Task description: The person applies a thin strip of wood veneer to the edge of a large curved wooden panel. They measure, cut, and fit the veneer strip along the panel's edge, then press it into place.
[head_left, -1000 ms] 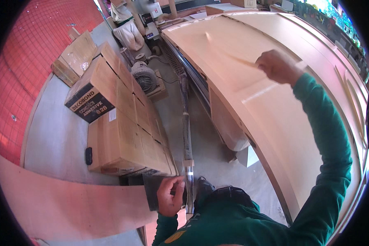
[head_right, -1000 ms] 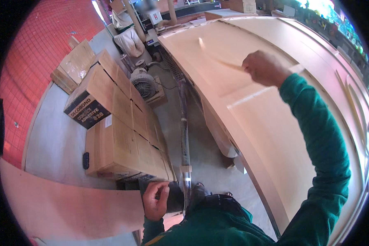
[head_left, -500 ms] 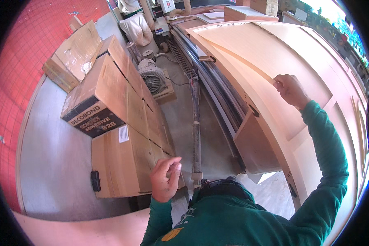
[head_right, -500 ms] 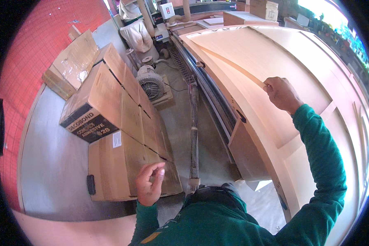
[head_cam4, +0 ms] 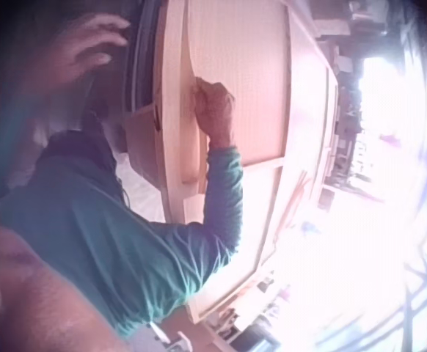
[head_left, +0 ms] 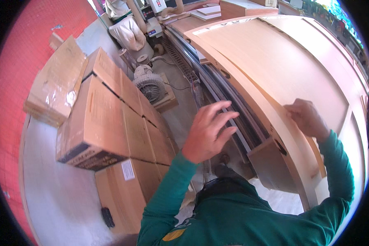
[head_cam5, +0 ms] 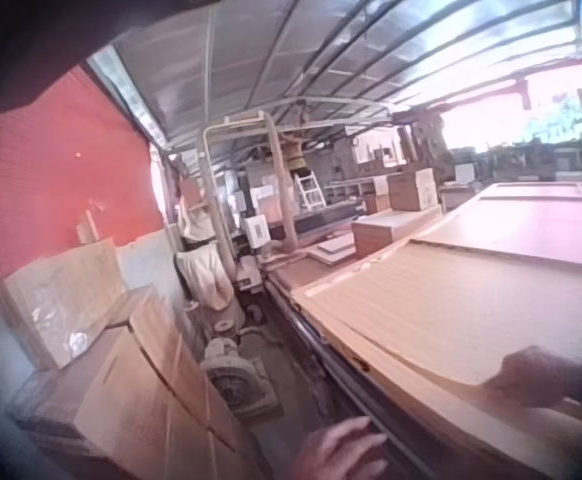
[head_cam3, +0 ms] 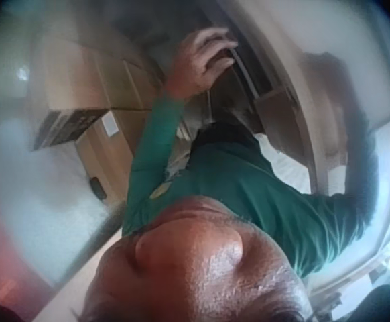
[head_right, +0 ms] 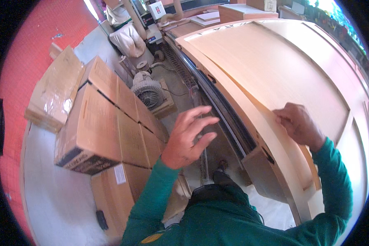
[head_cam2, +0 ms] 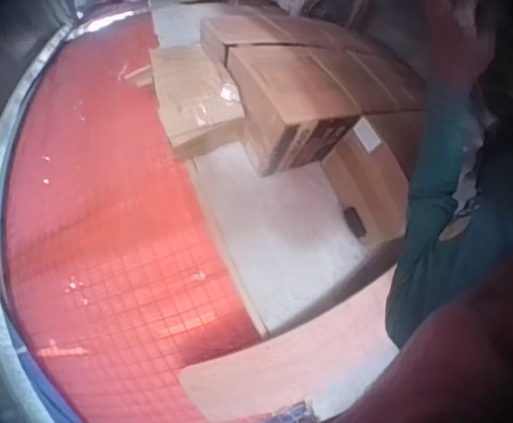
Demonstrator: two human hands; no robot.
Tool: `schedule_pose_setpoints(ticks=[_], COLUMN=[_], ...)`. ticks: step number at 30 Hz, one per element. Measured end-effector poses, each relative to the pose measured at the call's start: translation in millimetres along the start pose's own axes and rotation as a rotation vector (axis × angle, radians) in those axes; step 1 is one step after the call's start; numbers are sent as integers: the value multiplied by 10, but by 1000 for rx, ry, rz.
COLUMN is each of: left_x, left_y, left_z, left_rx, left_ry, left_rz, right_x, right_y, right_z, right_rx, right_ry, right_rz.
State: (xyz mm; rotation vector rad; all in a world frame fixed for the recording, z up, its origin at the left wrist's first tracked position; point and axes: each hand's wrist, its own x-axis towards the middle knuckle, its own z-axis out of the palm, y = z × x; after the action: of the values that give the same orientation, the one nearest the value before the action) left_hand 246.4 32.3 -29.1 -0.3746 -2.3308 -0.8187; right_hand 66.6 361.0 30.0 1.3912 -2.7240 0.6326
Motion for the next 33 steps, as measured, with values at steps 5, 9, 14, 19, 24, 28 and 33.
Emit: schedule_pose_setpoints(ticks=[5, 9, 14, 19, 24, 28, 33], left_x=[1403, 2130, 2454, 2699, 2780, 2792, 2873], left_y=[-816, -1497, -2334, -2865, -3240, -3295, -3484], left_z=[445, 579, 449, 263, 169, 252, 178], left_rx=[58, 70, 85, 144, 81, 69, -29], left_ry=[-122, -398, -346, -340, -304, -268, -327], left_rz=[307, 293, 313, 221, 166, 200, 316], right_x=[80, 126, 238, 342, 437, 441, 379], right_y=[-204, -261, -278, -342, -420, -597, -783], right_z=[40, 92, 142, 142, 197, 300, 524], right_rx=[103, 162, 157, 102, 60, -35, 97], right_ry=[29, 83, 104, 93, 118, 141, 348], right_rz=[137, 242, 386, 483, 542, 715, 1220])
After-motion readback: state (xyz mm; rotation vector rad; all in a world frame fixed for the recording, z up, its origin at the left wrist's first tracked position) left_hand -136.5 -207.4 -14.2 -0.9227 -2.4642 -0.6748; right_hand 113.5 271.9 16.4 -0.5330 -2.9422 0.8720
